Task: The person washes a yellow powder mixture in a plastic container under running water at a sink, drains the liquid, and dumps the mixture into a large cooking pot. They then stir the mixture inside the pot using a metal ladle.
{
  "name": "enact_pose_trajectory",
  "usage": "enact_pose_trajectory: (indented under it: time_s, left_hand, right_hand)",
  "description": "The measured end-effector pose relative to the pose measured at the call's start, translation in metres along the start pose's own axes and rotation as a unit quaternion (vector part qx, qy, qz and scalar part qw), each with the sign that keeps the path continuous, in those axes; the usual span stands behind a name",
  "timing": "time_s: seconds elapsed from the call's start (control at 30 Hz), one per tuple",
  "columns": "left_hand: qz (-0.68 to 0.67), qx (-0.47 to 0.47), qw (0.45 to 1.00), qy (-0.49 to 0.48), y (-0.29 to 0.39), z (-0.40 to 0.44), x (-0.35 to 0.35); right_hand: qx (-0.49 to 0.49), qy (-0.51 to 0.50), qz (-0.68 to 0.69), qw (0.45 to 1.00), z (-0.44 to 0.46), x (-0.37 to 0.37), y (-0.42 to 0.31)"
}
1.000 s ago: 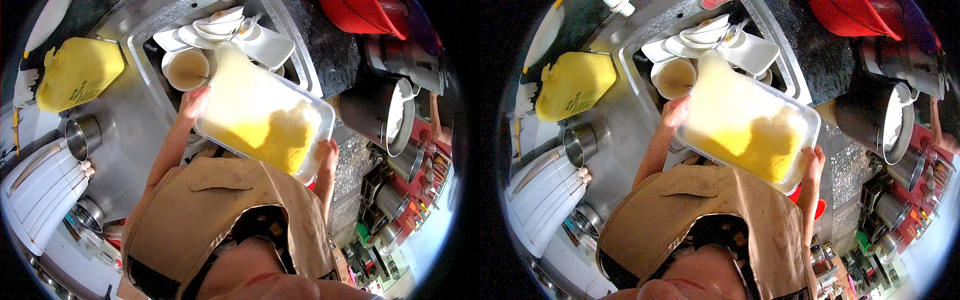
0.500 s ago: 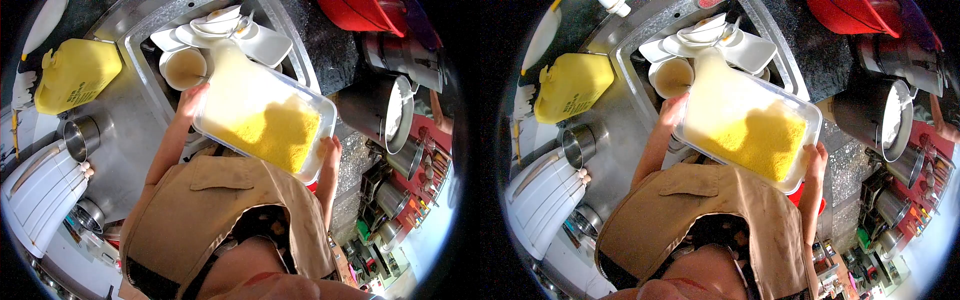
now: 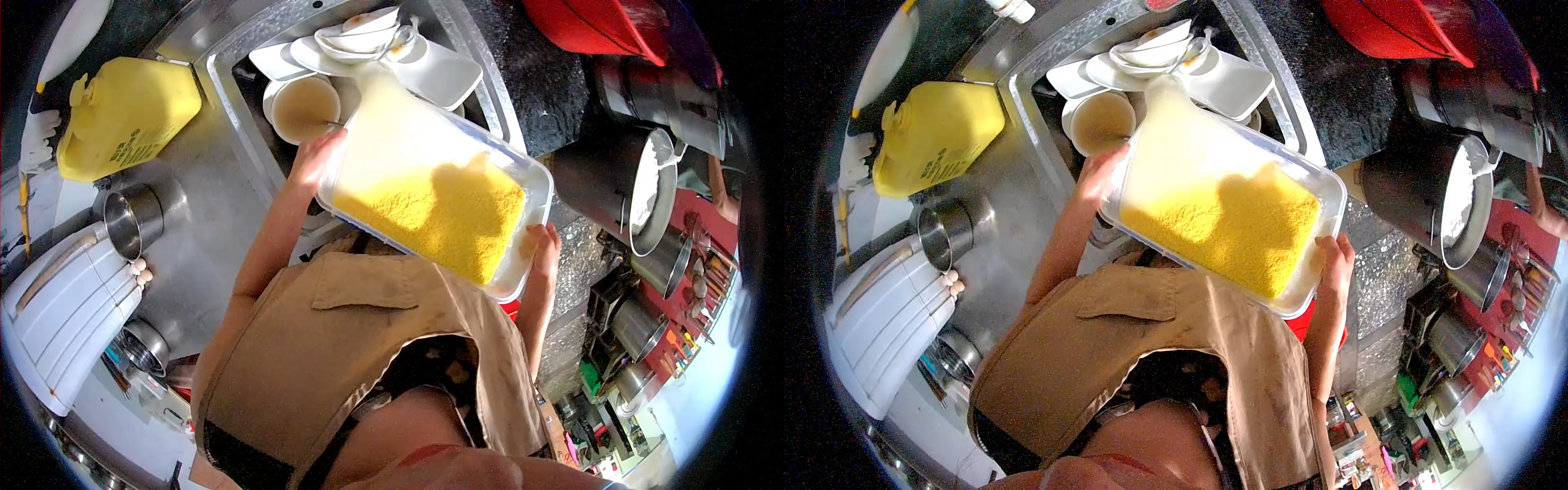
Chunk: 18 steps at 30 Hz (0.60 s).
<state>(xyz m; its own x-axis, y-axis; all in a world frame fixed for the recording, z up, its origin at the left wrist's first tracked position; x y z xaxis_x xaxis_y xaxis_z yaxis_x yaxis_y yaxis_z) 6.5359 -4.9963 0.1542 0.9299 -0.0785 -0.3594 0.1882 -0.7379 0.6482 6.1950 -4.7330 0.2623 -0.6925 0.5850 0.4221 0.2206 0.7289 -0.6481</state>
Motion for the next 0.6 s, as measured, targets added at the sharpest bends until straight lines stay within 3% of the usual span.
enact_pose_trajectory:
  time_s: [0.1,0.6]
  left_hand:
    - [0.043,0.008,0.999,0.03,-0.004,0.006,0.006]
    - [-0.019,0.013,0.999,-0.046,-0.006,0.012,-0.002]
  right_hand:
    - [-0.002,-0.007,0.021,1.0,-0.005,-0.002,-0.005]
    - [-0.023,-0.032,0.038,0.999,-0.01,0.001,-0.005]
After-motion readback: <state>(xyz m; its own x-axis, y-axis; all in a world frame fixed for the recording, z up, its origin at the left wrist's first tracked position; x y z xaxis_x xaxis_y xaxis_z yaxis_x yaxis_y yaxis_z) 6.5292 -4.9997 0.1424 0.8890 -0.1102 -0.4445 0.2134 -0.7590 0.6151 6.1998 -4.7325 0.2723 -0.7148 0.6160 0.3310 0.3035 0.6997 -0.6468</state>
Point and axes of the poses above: each hand's wrist, its own z-axis towards the middle knuckle, its own x-axis out of the back of the hand, y = z × x, the point moved 6 cm from there along z, towards the middle knuckle, and after that the axes turned 11 degrees about -z, right-handed, at the moved point
